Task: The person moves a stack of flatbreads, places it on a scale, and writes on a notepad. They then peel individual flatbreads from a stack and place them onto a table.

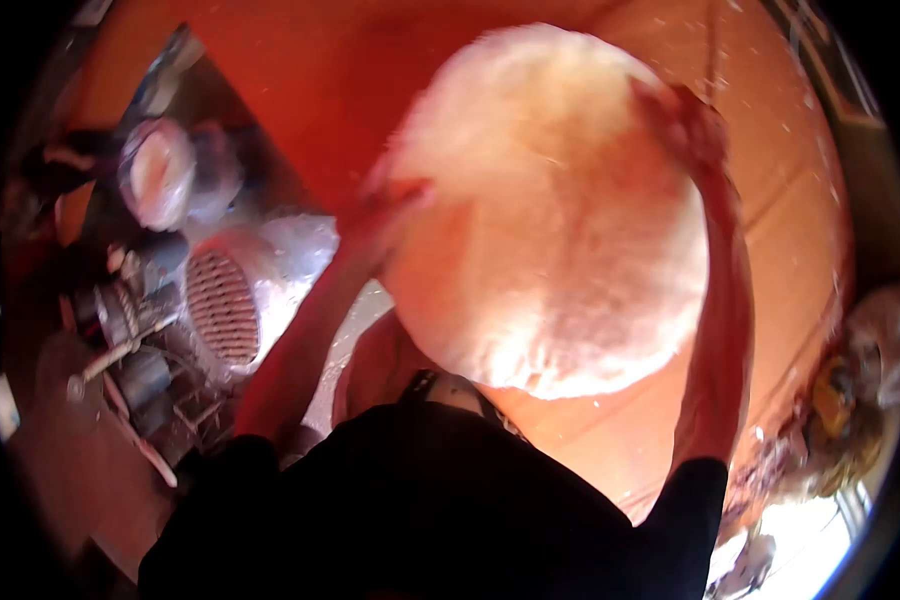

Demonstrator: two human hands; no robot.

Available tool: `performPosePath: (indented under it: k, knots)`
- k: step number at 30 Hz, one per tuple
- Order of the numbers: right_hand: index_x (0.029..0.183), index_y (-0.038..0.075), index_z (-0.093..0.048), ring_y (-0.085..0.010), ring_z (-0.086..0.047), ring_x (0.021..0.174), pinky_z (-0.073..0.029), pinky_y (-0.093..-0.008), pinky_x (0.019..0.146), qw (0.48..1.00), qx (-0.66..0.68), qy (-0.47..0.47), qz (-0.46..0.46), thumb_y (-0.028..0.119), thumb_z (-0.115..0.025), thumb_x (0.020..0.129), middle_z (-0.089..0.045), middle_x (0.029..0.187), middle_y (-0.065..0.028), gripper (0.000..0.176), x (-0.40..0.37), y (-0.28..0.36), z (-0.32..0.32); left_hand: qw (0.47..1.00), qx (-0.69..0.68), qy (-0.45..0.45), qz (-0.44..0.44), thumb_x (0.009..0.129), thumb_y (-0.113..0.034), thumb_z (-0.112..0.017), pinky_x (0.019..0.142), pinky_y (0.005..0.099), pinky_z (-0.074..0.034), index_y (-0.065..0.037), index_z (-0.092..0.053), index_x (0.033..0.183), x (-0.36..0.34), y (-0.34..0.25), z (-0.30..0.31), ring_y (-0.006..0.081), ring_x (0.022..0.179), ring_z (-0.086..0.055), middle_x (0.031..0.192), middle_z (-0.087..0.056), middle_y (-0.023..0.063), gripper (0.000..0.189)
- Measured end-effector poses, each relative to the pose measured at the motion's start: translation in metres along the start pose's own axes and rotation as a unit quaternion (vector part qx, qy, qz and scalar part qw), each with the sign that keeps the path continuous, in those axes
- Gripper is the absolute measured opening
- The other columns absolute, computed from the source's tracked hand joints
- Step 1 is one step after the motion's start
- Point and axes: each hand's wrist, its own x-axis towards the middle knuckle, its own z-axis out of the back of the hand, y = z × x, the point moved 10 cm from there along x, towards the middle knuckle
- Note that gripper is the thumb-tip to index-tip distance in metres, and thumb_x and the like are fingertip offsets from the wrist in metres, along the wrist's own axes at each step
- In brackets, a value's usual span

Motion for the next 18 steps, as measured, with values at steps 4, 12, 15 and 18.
performPosePath:
  k: [4, 12, 15, 18]
  knots:
    - [0.105, 0.016, -0.063, -0.0352, -0.064, 0.083, -0.049, -0.0427, 0.068, 0.990, 0.122, 0.034, -0.057, 0.045, -0.055, 0.090, -0.066, 0.086, -0.0136, 0.034, -0.003, 0.010, -0.003, 0.995, -0.102, 0.025, 0.004, 0.083, -0.014, -0.069, 0.094, 0.0276, -0.042, -0.004, -0.041, 0.135, -0.004, -0.020, -0.002, 0.0156, 0.113, -0.050, 0.127, -0.052, 0.0067, 0.060]
    - [0.116, 0.009, -0.058, -0.0357, -0.063, 0.082, -0.048, -0.0428, 0.069, 0.985, 0.162, 0.029, -0.045, 0.043, -0.049, 0.093, -0.066, 0.085, -0.0160, 0.043, -0.008, 0.009, -0.002, 0.993, -0.019, 0.054, -0.100, 0.078, -0.032, -0.073, 0.104, 0.0301, -0.030, -0.001, -0.034, 0.140, -0.019, -0.082, -0.001, 0.0193, 0.125, -0.040, 0.134, -0.046, 0.0121, 0.080]
    - [0.113, 0.009, -0.060, -0.0356, -0.063, 0.081, -0.048, -0.0426, 0.069, 0.991, 0.123, 0.041, -0.045, 0.043, -0.049, 0.094, -0.065, 0.083, -0.0155, 0.040, -0.007, -0.002, -0.012, 0.989, 0.076, 0.065, -0.107, 0.076, -0.039, -0.073, 0.107, 0.0340, -0.027, 0.000, -0.025, 0.144, -0.006, -0.069, -0.001, 0.0253, 0.131, -0.036, 0.139, -0.042, 0.0161, 0.091]
    - [0.112, 0.008, -0.060, -0.0354, -0.062, 0.082, -0.048, -0.0415, 0.070, 0.986, 0.132, 0.069, -0.070, 0.042, -0.049, 0.094, -0.065, 0.087, -0.0162, 0.040, -0.008, -0.013, -0.018, 0.991, 0.048, 0.106, -0.063, 0.071, -0.048, -0.072, 0.110, 0.0413, -0.021, 0.001, -0.014, 0.146, 0.010, -0.050, -0.006, 0.0365, 0.136, -0.027, 0.143, -0.037, 0.0216, 0.107]
